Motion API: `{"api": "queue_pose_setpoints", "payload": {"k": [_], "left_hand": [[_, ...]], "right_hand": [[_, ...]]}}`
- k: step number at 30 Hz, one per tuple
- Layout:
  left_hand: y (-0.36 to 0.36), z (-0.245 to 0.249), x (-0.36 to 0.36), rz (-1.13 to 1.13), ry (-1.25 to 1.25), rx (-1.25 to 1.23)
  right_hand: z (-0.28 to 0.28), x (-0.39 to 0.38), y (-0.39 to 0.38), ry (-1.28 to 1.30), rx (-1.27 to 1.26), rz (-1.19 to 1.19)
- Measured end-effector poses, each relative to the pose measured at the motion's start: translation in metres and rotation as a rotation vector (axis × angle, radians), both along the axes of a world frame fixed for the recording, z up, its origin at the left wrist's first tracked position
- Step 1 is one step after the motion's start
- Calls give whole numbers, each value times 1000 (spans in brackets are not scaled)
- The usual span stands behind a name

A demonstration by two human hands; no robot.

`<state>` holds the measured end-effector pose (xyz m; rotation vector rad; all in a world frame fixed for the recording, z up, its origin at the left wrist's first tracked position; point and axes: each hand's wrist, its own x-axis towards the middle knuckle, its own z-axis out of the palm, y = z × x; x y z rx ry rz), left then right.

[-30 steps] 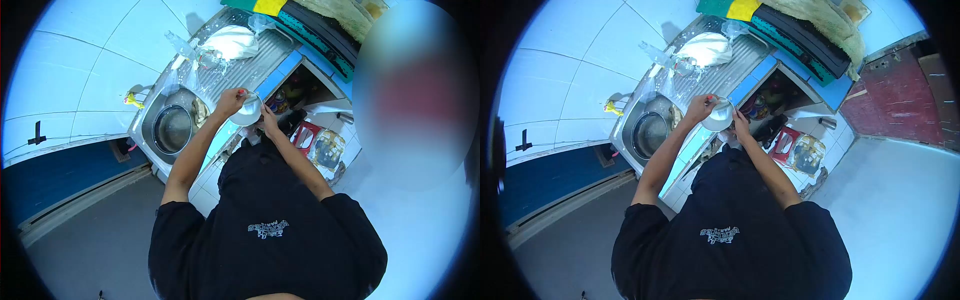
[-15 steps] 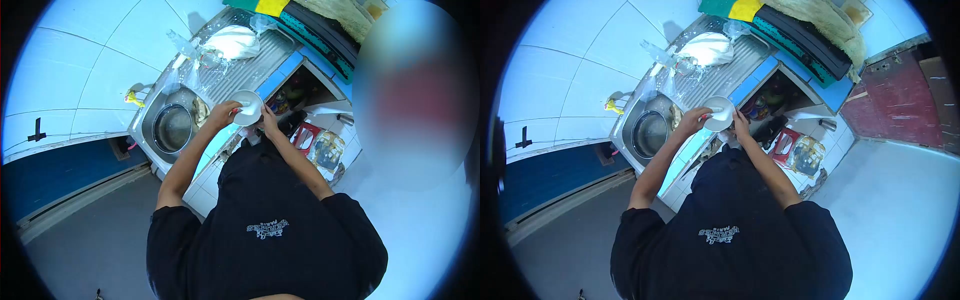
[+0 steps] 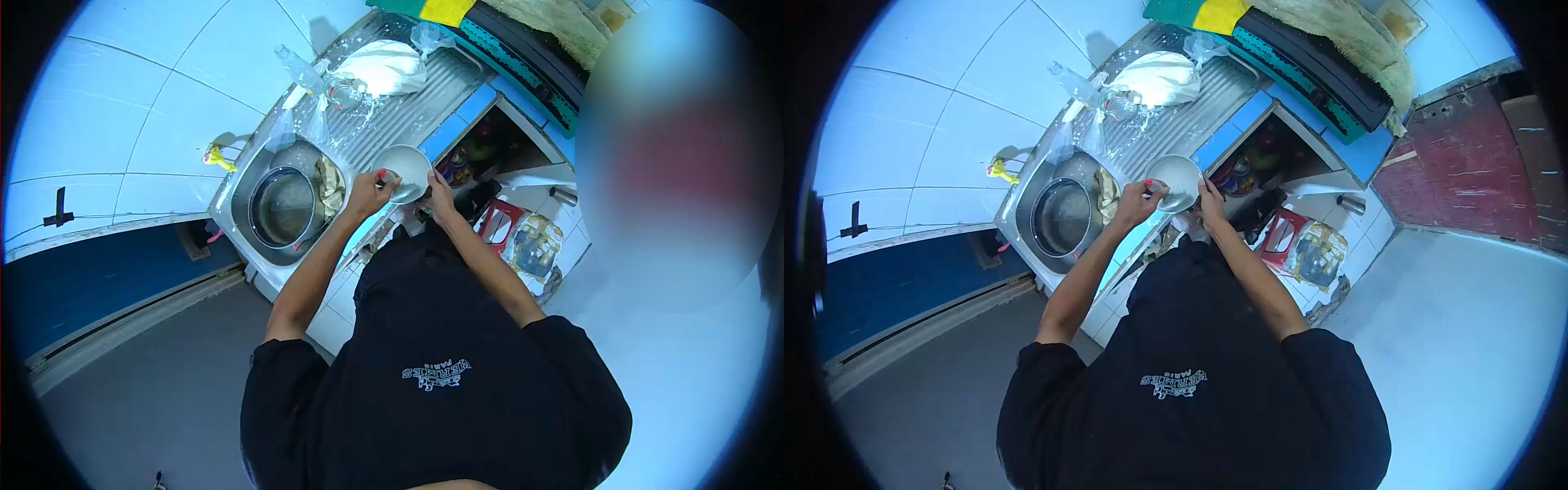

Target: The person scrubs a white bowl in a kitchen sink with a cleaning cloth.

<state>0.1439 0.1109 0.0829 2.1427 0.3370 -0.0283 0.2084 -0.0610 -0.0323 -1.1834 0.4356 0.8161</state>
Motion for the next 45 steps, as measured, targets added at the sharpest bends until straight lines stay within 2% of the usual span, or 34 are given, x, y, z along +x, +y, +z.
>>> {"api": "queue_pose_setpoints", "payload": {"k": [5,7,9,13,15,17,20,25,27,33,36,41,45], "left_hand": [[-15,-17,5,140,-43,-91],[-19,-23,9,291,-37,-184],[-22,-24,14,305,-34,-193],[-26,-27,21,370,-130,-121],[-26,-27,24,414,-255,-34],[-21,-23,28,411,-306,-43],[-11,-9,28,347,-300,185],[0,-6,14,251,-346,331],[-1,-5,5,187,-293,397],[-14,2,-5,203,-215,298],[-22,4,-4,287,-103,179],[-39,-7,-5,362,-109,4],[-48,-29,4,473,-138,-110]], "right_hand": [[0,0,1,19,-18,-27],[3,1,1,30,22,-2],[7,1,-2,48,44,-4],[12,0,-1,31,47,4],[13,1,-2,38,46,5],[16,1,-2,46,44,8],[20,0,-1,20,19,10],[11,-1,-1,-1,-15,3],[7,0,-2,-9,-20,16],[10,1,-3,5,23,26],[9,-1,0,-6,-11,29],[0,-1,0,5,-30,13],[4,-1,-2,27,56,-4]]}}
